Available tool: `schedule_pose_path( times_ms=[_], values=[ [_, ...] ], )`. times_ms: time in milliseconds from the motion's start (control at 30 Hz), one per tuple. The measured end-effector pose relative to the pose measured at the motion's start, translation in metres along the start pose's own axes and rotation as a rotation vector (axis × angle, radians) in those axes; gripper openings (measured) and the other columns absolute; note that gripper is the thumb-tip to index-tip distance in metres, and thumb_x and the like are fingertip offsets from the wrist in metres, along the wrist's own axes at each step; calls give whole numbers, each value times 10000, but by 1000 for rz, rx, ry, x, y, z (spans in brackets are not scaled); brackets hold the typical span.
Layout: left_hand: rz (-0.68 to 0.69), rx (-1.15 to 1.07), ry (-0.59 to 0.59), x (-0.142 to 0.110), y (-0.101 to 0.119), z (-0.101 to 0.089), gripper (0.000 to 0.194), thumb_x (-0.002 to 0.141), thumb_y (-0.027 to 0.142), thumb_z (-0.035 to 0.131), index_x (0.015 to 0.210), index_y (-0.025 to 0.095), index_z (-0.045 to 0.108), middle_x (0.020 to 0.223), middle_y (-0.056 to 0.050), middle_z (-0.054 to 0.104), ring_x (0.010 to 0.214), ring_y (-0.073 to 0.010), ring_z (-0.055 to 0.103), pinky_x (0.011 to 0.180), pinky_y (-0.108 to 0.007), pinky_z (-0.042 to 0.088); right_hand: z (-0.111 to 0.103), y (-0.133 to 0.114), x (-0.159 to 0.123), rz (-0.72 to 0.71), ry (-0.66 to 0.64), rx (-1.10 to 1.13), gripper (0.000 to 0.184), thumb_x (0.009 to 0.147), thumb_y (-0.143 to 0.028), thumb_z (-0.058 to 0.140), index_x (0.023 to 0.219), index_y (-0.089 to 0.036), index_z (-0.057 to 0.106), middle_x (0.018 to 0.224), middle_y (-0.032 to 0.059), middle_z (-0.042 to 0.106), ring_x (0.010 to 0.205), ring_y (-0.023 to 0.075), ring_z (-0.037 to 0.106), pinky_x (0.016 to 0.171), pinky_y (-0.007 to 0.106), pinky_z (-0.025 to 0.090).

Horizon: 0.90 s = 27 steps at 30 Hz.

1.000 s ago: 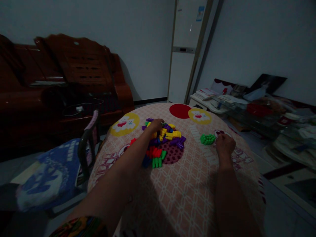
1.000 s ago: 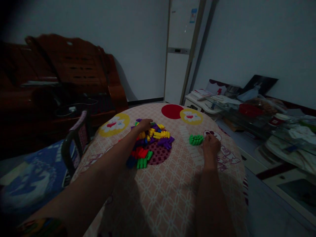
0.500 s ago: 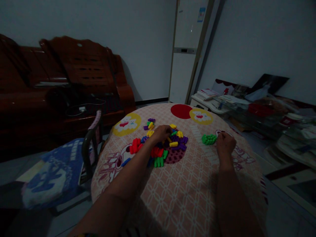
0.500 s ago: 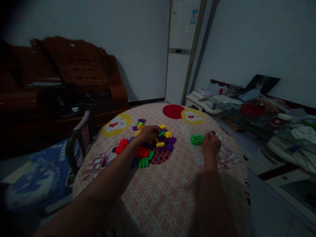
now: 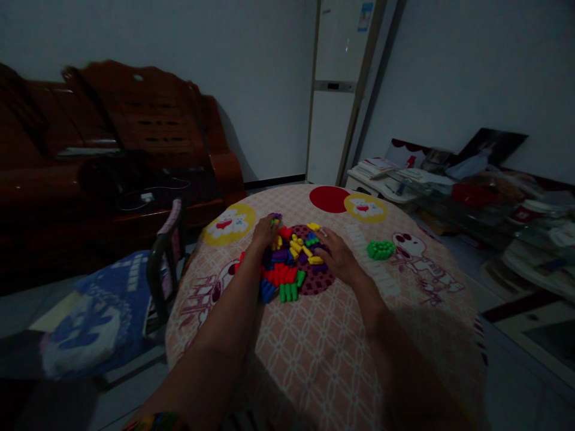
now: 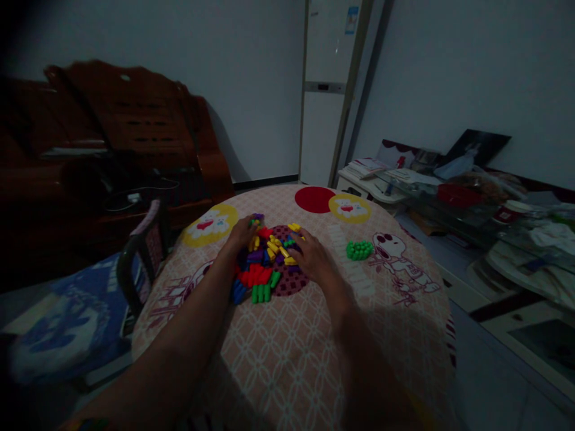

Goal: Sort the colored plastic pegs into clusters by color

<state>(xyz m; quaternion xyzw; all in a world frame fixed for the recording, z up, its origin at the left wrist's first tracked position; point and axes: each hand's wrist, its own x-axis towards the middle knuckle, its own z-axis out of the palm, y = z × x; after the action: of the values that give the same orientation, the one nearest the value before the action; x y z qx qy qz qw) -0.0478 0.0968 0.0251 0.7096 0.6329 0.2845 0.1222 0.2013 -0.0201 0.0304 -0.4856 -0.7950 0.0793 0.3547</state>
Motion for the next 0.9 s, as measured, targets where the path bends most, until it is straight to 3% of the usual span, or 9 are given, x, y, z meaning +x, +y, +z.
schedule_pose_path(
  times_ms=[100, 300, 400, 533, 600, 767, 900],
  values=[
    [-15, 69, -93, -2, 1, 2, 441, 979, 336, 472, 1374, 196, 609, 1338, -141, 660, 1239, -287, 617, 1057, -384, 472, 16, -5, -5, -50, -123, -100, 439, 993, -410, 527, 1395, -270, 632, 1590, 103, 437, 1416, 315, 441, 1155, 520, 378],
    [-137, 224, -151, 0, 10, -3, 459, 994, 433, 431, 1345, 231, 648, 1367, -166, 639, 1228, -348, 623, 1005, -428, 484, 22, -10, -5, -42, -171, -235, 350, 1011, -401, 518, 1284, -293, 709, 1541, 103, 485, 1339, 323, 482, 1118, 540, 396],
    [-151, 210, -148, 2, 9, -4, 447, 985, 442, 433, 1289, 243, 694, 1319, -143, 682, 1196, -326, 641, 956, -382, 495, 22, -14, -2, -36, -178, -270, 370, 1021, -411, 494, 1271, -246, 711, 1447, 150, 539, 1260, 322, 514, 1079, 527, 420],
    [-148, 98, -144, 0, 6, -5, 464, 992, 393, 389, 1157, 186, 770, 1166, -135, 757, 1064, -271, 691, 836, -308, 498, 23, -15, -1, -78, -132, -244, 346, 1025, -403, 484, 1112, -219, 764, 1243, 146, 617, 1149, 285, 553, 1045, 467, 449],
    [-121, 43, -103, -2, 7, -6, 460, 975, 354, 392, 1113, 169, 789, 1114, -122, 776, 1020, -249, 697, 805, -289, 492, 22, -12, -1, -89, -57, -182, 296, 1010, -371, 521, 1063, -223, 772, 1195, 130, 633, 1135, 268, 565, 1032, 434, 463],
    [-32, -165, 144, -5, 16, -17, 325, 865, 329, 530, 875, 170, 813, 908, -79, 796, 915, -231, 702, 732, -268, 466, 6, -2, 2, -6, 181, -5, 200, 919, -201, 609, 1043, -215, 765, 1042, 91, 697, 1001, 233, 632, 907, 366, 514],
    [-35, -362, 267, -11, 37, -29, 308, 786, 415, 647, 605, 170, 694, 568, -25, 656, 634, -179, 637, 574, -261, 391, -9, 4, 2, 98, 189, -3, 169, 865, -155, 623, 935, -199, 770, 923, 77, 720, 887, 220, 662, 824, 332, 518]
  ],
)
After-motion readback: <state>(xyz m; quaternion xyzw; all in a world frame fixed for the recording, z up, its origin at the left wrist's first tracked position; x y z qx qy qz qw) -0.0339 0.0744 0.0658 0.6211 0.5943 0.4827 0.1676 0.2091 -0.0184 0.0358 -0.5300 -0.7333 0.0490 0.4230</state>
